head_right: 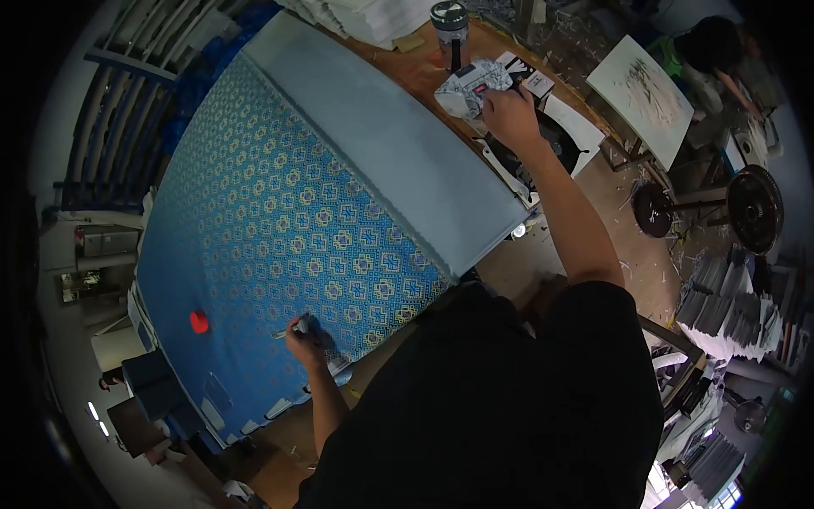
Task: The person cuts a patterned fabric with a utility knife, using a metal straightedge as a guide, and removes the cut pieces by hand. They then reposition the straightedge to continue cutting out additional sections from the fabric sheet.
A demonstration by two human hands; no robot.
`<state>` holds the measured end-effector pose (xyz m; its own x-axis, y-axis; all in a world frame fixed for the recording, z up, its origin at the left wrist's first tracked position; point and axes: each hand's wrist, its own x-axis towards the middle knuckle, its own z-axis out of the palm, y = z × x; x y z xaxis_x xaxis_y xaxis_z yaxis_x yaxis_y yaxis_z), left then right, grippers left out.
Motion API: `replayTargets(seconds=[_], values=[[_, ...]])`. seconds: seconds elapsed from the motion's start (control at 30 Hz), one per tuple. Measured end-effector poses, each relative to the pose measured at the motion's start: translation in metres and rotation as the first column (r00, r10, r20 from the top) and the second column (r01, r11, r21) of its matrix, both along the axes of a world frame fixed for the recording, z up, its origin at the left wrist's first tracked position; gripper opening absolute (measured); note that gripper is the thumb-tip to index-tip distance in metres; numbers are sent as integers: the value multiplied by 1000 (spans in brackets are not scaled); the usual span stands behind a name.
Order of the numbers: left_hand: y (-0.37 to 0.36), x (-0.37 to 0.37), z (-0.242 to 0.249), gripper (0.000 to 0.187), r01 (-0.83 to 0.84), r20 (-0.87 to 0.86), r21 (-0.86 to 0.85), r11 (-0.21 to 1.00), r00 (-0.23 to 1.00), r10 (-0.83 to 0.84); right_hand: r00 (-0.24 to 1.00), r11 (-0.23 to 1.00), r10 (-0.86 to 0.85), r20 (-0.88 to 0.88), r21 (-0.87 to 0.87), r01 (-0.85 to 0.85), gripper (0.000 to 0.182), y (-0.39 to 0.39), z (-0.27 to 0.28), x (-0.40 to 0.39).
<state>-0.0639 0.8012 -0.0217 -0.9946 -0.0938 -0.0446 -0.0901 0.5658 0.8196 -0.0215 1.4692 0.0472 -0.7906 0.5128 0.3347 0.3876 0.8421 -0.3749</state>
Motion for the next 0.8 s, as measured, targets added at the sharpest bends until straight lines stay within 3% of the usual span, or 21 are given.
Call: replayTargets(seconds=[0.07,0.1,0.17,0.3,0.37,0.47,0.57,0.63,0.67,0.73,0.8], values=[[5,0,6,24,-30,46,25,999,999,29,989,999,1,-149,45,6,15,-3,2,15],[8,0,7,25,-79,44,103,992,996,75,990,999,3,-143,44,3,15,-8,8,22],[11,4,8,27,-125,61,182,975,991,115,976,989,-107,-191,-117,86,11,-14,20,41],[16,7,17,33,-71,57,206,976,997,61,973,973,-153,-174,-197,118,8,-9,18,80],[16,7,19,34,-39,50,178,983,998,31,980,982,-58,193,-166,91,8,-2,11,98],[18,5,17,32,-60,55,189,980,997,50,939,966,75,335,-257,14,10,-2,-5,102],[14,4,16,32,-34,26,147,989,999,30,939,978,45,340,-208,29,11,-19,-15,88],[9,1,12,30,85,-55,-53,995,995,-88,939,985,5,345,-166,55,10,-27,-24,80],[7,1,10,30,86,-56,-55,995,994,-89,937,989,-32,349,-122,80,9,-29,-28,77],[13,2,18,27,19,47,101,995,999,-24,930,992,-41,366,-95,82,10,-27,-36,74],[9,1,14,26,18,44,113,993,999,-24,923,995,-46,383,-68,78,12,-27,-41,74]])
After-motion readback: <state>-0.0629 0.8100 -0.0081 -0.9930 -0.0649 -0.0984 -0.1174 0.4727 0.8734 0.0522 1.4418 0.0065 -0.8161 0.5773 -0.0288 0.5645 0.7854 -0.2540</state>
